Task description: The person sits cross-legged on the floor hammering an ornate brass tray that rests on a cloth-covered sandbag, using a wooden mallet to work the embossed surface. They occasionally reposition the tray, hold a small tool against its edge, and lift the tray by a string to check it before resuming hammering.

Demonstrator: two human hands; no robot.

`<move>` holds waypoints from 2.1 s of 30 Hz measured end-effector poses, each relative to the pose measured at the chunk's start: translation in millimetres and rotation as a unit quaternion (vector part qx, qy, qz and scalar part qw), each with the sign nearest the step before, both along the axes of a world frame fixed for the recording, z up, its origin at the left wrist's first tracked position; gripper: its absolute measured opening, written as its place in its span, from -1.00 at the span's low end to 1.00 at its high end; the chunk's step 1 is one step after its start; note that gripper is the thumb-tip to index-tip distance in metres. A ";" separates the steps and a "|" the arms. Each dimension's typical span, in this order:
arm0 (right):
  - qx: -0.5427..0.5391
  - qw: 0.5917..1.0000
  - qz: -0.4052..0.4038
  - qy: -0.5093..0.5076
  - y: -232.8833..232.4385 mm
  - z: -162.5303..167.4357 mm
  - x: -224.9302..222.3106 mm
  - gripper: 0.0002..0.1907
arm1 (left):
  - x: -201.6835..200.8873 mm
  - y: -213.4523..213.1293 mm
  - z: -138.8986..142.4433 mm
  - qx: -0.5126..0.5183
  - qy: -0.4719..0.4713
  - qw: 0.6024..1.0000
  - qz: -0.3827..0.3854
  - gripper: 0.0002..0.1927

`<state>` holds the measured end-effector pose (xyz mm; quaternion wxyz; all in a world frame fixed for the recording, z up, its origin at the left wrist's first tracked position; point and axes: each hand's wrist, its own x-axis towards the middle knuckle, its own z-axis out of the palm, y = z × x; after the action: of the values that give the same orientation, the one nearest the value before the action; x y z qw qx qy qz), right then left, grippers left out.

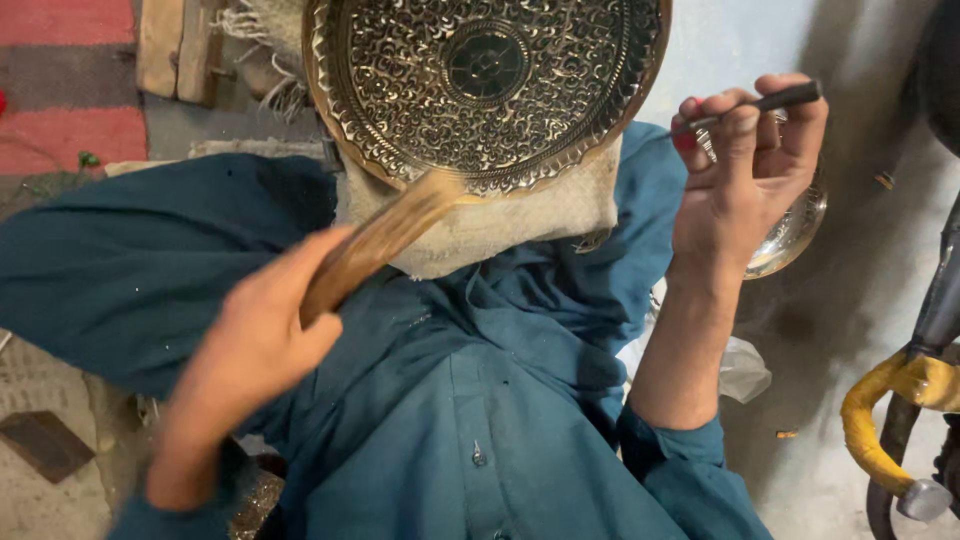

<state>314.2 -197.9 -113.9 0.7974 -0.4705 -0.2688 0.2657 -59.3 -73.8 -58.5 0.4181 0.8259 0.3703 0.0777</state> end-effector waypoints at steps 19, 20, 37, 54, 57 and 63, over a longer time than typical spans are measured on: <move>-0.174 0.954 0.015 -0.245 15.9 49.3 -23.5 -0.77 | 77.1 47.6 -10.6 0.202 -0.112 0.957 0.174 -0.80; -0.202 0.941 0.002 -0.270 14.5 51.1 -27.7 -0.76 | 79.4 50.9 -6.2 0.219 -0.117 0.955 0.165 -0.81; -0.200 0.976 0.002 -0.084 10.1 -0.1 -96.4 -0.63 | 34.1 55.1 34.4 0.217 -0.002 0.974 0.065 -0.82; -0.156 0.976 0.031 -0.147 55.1 -0.2 -123.1 -0.70 | 1.2 21.6 -4.5 -0.065 -0.039 0.996 0.049 -0.34; -0.161 0.972 0.026 -0.169 57.4 4.8 -121.8 -0.69 | 21.8 50.5 31.4 0.064 -0.061 0.993 -0.075 -0.22; -0.208 0.952 0.004 -0.225 53.4 -1.0 -120.4 -0.64 | 61.2 80.8 83.4 0.301 0.133 0.925 -0.189 -0.14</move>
<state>193.8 -144.5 -114.9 0.6000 -0.6723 -0.3815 0.2063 2.0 7.1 24.9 0.1041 0.9702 0.2188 -0.0053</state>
